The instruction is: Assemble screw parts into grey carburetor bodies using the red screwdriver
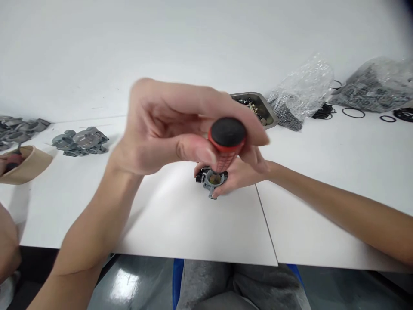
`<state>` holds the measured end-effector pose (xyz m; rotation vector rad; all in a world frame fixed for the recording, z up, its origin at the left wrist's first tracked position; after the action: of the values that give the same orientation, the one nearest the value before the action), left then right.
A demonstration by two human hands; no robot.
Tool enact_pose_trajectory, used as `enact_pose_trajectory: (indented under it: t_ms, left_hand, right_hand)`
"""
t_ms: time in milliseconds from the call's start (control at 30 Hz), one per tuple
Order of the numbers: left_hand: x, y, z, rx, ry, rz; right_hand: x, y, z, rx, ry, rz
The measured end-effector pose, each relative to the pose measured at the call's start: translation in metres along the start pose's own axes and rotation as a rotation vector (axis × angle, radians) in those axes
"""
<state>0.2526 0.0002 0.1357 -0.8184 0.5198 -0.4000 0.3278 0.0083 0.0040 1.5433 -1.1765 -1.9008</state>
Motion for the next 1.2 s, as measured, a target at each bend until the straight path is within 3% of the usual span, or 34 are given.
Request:
enact_pose_trajectory:
  t_ms: [67,133,300,400,567,700,833,933,1067,1200]
  left_hand:
    - [-0.007,0.005,-0.003,-0.061,-0.076,-0.027]
    - [-0.008,0.003,-0.004,-0.035,-0.08,-0.007]
    - [0.005,-0.024,-0.005,0.227,0.054,0.211]
    - [0.006,-0.03,-0.006,0.333,-0.002,0.165]
    - [0.004,-0.003,-0.002,0.102,-0.095,-0.003]
    - [0.013,0.001,-0.004,0.118,-0.04,-0.108]
    - [0.013,0.003,-0.005,0.068,-0.036,-0.005]
    - [0.011,-0.001,-0.005,0.079,0.021,0.034]
    - [0.018,-0.009,-0.004,0.096,0.19,-0.017]
    - [0.023,-0.008,-0.006,-0.009,0.259,-0.077]
  right_hand:
    - [-0.002,0.003,0.0,0.004,-0.004,-0.017]
    - [-0.002,0.004,-0.001,0.008,-0.003,-0.022]
    - [0.002,-0.002,-0.002,0.006,0.02,0.062]
    - [0.004,-0.003,-0.002,-0.02,0.039,0.108]
    - [0.0,-0.001,-0.002,0.014,0.003,0.106]
    - [0.001,0.001,-0.002,0.017,0.021,0.072]
    - [0.001,-0.001,-0.003,0.049,0.026,0.053]
    - [0.0,0.002,-0.004,0.056,0.009,0.064]
    - [-0.002,0.007,-0.002,0.04,-0.006,0.045]
    - [-0.004,0.008,-0.002,0.031,-0.028,0.042]
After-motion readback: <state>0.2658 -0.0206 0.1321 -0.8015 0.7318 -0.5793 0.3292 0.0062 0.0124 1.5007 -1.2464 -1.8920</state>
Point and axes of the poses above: each hand's wrist, its own z-axis towards the middle knuckle, its own x-axis out of the palm, y = z × x, the point moved 7 cm from there along z, towards the middle knuckle, and after that the axes turned 4 degrees about z, right-handed, at the moved point
